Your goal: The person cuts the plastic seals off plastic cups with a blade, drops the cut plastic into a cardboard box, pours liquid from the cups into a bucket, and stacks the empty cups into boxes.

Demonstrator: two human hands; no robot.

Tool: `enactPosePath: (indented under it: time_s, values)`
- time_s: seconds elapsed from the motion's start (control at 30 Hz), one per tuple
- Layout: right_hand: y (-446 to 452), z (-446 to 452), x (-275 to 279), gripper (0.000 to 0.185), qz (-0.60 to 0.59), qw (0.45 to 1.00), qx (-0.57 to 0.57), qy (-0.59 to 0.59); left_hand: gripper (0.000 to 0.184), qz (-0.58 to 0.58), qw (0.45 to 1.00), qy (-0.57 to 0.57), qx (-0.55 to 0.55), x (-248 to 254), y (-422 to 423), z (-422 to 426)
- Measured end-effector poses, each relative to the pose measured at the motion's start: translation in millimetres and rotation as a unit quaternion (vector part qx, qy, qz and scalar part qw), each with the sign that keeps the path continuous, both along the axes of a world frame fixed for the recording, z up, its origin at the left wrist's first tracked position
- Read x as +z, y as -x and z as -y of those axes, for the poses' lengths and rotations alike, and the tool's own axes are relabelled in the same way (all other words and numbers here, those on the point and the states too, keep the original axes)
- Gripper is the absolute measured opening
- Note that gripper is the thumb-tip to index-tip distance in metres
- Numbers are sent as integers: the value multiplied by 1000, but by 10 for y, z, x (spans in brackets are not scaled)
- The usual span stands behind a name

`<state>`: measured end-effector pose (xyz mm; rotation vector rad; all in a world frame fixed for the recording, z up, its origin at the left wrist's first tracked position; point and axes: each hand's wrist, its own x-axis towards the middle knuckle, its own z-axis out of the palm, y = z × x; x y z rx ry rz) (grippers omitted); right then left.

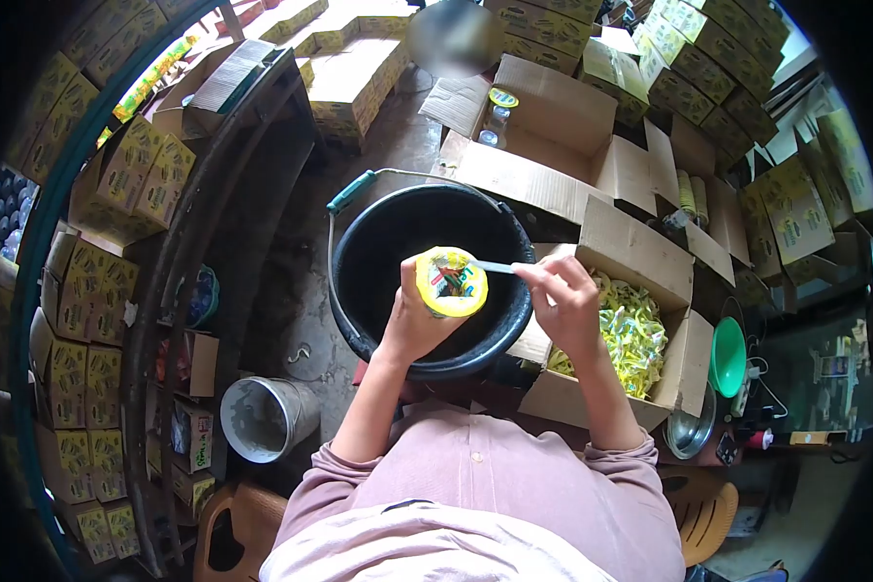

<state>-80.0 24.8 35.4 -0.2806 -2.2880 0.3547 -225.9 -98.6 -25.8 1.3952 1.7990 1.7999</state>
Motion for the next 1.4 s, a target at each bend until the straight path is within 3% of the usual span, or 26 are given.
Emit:
enactPosePath:
  time_s: [0.13,0.33,0.57,1.07,1.27,1.4]
  values:
    - [6,-12,-11,23,76,986,25,-148,68,-59,998,-3,30,-50,13,-2]
    - [95,-80,-26,23,90,978,54,-181,66,-96,994,-48,34,-41,29,13]
    - [142,-89,-4,24,82,964,80,-241,67,-102,994,4,32,-30,31,52]
    - [155,-83,-81,26,56,964,98,-239,59,-40,999,29,6,-39,52,90]
    - [192,-39,-106,42,27,971,110,-212,53,-13,999,26,-36,47,38,91]
    - [190,-62,-141,43,6,973,121,-197,49,19,996,26,-88,141,29,95]
